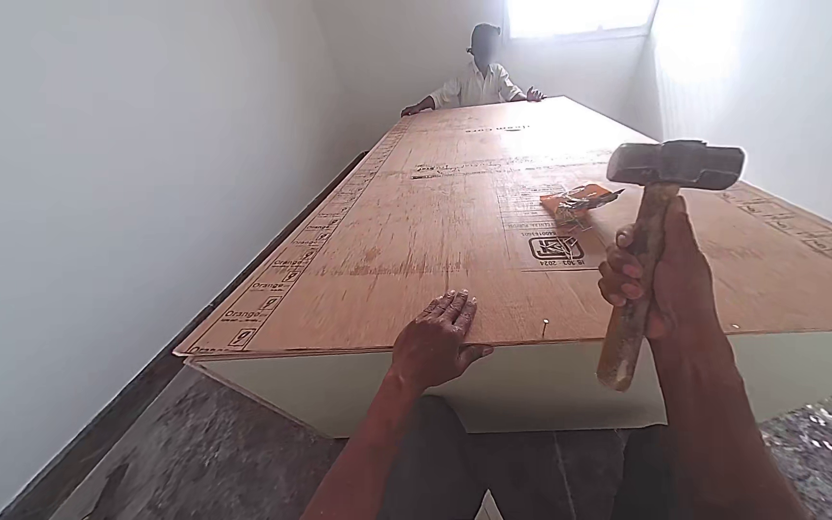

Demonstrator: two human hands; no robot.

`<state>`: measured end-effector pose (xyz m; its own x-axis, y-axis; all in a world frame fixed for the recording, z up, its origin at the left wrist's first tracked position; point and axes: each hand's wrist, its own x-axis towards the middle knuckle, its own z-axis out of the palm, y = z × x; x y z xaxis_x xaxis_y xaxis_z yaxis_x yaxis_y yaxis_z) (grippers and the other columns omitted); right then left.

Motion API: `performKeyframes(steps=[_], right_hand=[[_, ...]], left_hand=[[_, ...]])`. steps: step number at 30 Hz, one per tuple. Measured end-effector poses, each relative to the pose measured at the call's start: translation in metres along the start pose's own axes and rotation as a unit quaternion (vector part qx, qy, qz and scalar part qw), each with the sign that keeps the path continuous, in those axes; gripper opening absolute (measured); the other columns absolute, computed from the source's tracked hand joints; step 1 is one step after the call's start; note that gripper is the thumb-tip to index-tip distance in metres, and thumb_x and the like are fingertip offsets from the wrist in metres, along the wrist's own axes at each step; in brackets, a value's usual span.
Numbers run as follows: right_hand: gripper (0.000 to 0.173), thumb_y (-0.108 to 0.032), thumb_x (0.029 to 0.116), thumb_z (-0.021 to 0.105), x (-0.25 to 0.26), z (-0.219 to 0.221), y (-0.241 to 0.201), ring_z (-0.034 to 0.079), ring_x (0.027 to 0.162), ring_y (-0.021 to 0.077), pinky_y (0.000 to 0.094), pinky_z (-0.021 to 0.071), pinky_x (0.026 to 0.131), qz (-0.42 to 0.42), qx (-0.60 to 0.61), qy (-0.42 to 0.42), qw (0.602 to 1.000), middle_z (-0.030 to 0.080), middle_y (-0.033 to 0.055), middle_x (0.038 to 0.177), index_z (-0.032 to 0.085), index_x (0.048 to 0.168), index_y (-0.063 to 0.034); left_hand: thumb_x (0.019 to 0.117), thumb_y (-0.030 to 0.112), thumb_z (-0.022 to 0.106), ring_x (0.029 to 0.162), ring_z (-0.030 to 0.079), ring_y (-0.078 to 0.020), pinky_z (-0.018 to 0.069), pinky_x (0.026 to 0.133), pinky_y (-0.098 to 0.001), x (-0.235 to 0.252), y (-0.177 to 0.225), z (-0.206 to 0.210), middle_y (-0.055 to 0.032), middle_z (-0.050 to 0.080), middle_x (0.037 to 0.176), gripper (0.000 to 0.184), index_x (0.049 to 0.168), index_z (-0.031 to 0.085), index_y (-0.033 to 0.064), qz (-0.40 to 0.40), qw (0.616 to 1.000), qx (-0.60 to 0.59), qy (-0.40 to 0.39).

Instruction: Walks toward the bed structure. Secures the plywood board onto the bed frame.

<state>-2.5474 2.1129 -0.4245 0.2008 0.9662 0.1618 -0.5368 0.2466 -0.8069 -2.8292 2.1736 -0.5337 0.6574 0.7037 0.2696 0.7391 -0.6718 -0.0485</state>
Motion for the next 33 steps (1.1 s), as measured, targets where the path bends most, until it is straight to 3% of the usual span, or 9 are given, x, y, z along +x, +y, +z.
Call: performKeyframes(steps=[2,9,33], right_hand=[[0.07,-0.065,0.1049,0.013,-0.005,-0.005,0.0,0.046,0.036,0.0067,0.0214,0.0465,0.035,0.018,-0.022,0.0,1.0,0.044,-0.0028,0.051,0.054,0.086,-0.0114],[0.072,-0.065,0.104,0.005,-0.009,-0.017,0.005,0.047,0.037,0.007,0.0227,0.0475,0.037,-0.057,-0.021,0.058,0.997,0.044,-0.0051,0.049,0.052,0.081,-0.0157],[0.072,-0.067,0.1025,0.006,-0.036,-0.047,0.018,0.049,0.037,0.0074,0.024,0.0494,0.037,-0.034,-0.051,0.08,0.995,0.046,-0.005,0.05,0.053,0.084,-0.0157]], left_hand=[[0.0988,0.071,0.041,0.147,0.045,-0.0328,0.0352,0.122,-0.0474,0.002,-0.001,0.0,-0.0172,0.049,0.156,0.084,0.15,0.053,0.0055,-0.003,1.0,-0.01,0.003],[0.099,0.071,0.04,0.147,0.045,-0.0326,0.035,0.122,-0.0475,0.002,-0.001,-0.001,-0.0175,0.049,0.156,0.083,0.15,0.053,0.0061,-0.003,1.0,-0.009,0.001],[0.0993,0.07,0.038,0.144,0.049,-0.032,0.0397,0.118,-0.0484,0.0,-0.003,0.007,-0.0173,0.054,0.152,0.082,0.145,0.058,0.0052,0.015,0.999,0.023,0.044]])
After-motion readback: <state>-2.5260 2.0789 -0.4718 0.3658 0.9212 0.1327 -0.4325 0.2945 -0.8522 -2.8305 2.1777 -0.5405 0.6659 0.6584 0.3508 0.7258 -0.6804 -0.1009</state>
